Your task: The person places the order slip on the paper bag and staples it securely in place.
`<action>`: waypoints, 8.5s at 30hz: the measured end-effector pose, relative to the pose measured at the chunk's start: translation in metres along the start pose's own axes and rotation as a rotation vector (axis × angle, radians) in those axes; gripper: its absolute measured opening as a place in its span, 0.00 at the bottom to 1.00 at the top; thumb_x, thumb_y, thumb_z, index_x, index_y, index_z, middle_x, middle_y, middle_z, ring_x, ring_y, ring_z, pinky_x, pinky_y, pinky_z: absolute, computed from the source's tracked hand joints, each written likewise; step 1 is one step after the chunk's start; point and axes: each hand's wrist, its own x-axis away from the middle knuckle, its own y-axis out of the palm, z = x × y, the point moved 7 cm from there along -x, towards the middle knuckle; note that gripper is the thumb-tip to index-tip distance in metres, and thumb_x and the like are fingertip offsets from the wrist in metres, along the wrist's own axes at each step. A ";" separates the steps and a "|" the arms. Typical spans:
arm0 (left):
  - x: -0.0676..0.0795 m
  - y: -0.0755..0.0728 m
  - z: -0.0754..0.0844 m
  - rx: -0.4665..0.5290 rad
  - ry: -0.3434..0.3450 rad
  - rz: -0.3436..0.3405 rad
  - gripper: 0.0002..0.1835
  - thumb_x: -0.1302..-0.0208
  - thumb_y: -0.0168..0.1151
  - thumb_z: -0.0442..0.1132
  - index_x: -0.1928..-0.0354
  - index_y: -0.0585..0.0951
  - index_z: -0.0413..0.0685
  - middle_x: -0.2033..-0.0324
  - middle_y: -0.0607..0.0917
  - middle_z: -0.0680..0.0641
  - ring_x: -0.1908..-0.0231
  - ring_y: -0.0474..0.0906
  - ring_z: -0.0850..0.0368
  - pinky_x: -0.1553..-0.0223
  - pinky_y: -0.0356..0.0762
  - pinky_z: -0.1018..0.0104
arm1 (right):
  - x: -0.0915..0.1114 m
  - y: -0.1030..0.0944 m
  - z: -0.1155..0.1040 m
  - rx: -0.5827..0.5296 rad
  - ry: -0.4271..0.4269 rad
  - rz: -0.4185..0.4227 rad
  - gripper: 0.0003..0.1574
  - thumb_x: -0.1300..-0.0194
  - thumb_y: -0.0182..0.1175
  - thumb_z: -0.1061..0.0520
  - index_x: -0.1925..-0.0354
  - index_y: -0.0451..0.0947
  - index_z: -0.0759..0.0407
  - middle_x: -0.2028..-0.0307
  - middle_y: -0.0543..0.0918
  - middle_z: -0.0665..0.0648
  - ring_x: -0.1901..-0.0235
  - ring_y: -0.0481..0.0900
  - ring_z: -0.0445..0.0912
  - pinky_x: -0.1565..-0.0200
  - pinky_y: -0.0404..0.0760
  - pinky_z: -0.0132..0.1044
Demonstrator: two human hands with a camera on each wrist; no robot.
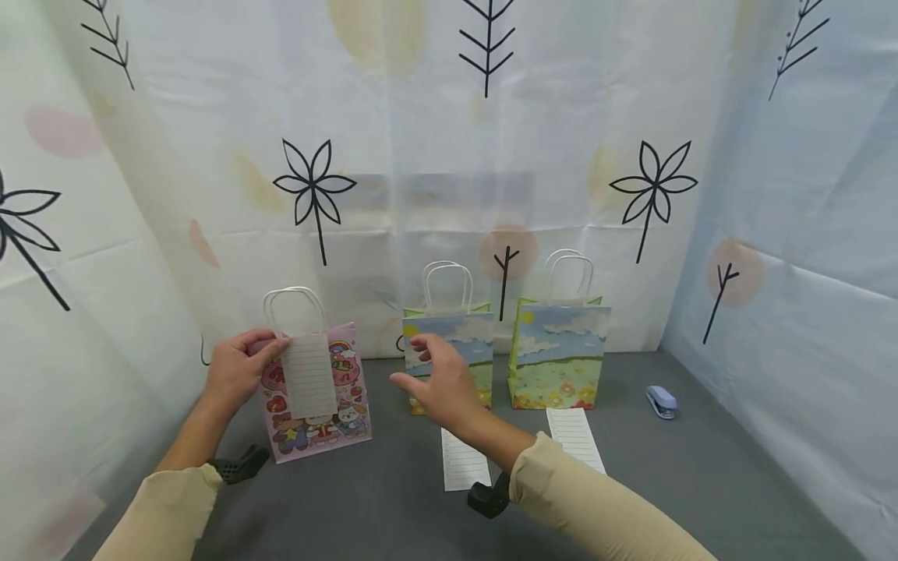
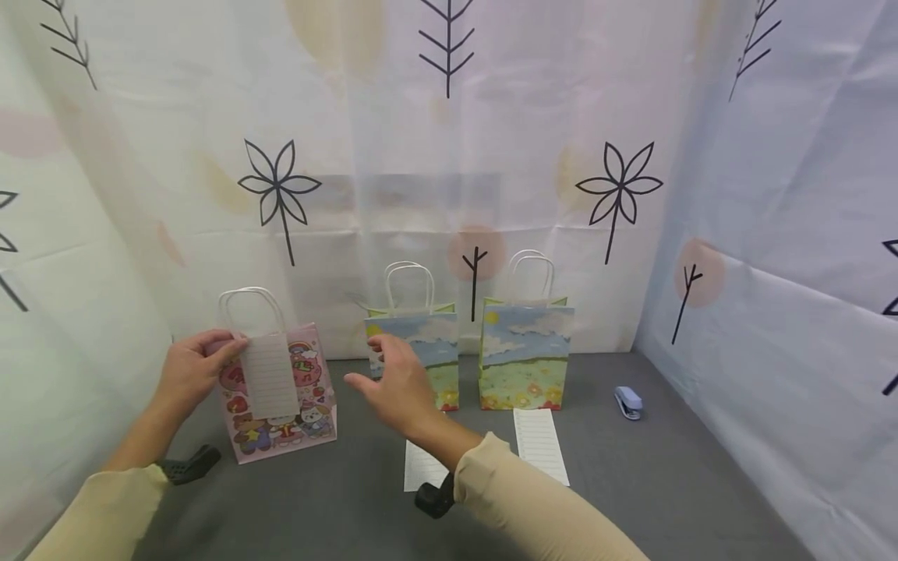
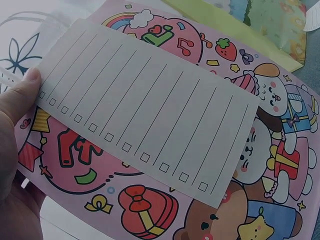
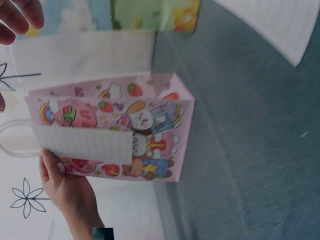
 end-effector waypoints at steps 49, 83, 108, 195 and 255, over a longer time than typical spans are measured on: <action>0.001 -0.001 0.001 -0.030 0.005 0.010 0.21 0.33 0.63 0.49 0.53 0.82 0.34 0.63 0.85 0.37 0.72 0.76 0.60 0.74 0.74 0.71 | 0.092 -0.160 0.190 0.736 0.006 -0.077 0.33 0.47 0.74 0.51 0.48 0.76 0.67 0.53 0.81 0.66 0.52 0.76 0.62 0.55 0.74 0.58; 0.001 0.001 -0.001 -0.001 0.033 0.006 0.20 0.33 0.63 0.47 0.55 0.82 0.33 0.64 0.85 0.36 0.72 0.77 0.60 0.74 0.76 0.71 | 0.121 -0.237 0.275 0.741 0.377 -0.153 0.38 0.37 0.64 0.49 0.46 0.68 0.81 0.51 0.73 0.80 0.53 0.70 0.72 0.52 0.68 0.64; 0.001 0.001 -0.001 -0.012 0.030 -0.006 0.21 0.33 0.62 0.48 0.54 0.82 0.34 0.63 0.85 0.36 0.72 0.78 0.58 0.74 0.76 0.70 | 0.124 -0.253 0.292 0.678 0.524 -0.213 0.26 0.30 0.54 0.51 0.55 0.76 0.77 0.64 0.79 0.73 0.66 0.77 0.62 0.66 0.73 0.56; 0.001 0.002 0.000 0.018 0.034 -0.006 0.19 0.33 0.63 0.46 0.54 0.82 0.34 0.62 0.86 0.36 0.72 0.79 0.60 0.73 0.77 0.70 | 0.117 -0.193 0.220 0.435 0.471 -0.188 0.40 0.47 0.74 0.47 0.44 0.74 0.70 0.59 0.82 0.69 0.61 0.79 0.60 0.66 0.75 0.50; 0.001 0.003 0.004 0.005 0.040 -0.010 0.20 0.33 0.63 0.46 0.54 0.82 0.33 0.63 0.86 0.35 0.72 0.79 0.60 0.73 0.76 0.70 | 0.036 -0.032 0.064 -0.186 0.040 -0.298 0.29 0.43 0.72 0.56 0.45 0.75 0.61 0.64 0.81 0.54 0.69 0.78 0.44 0.70 0.78 0.37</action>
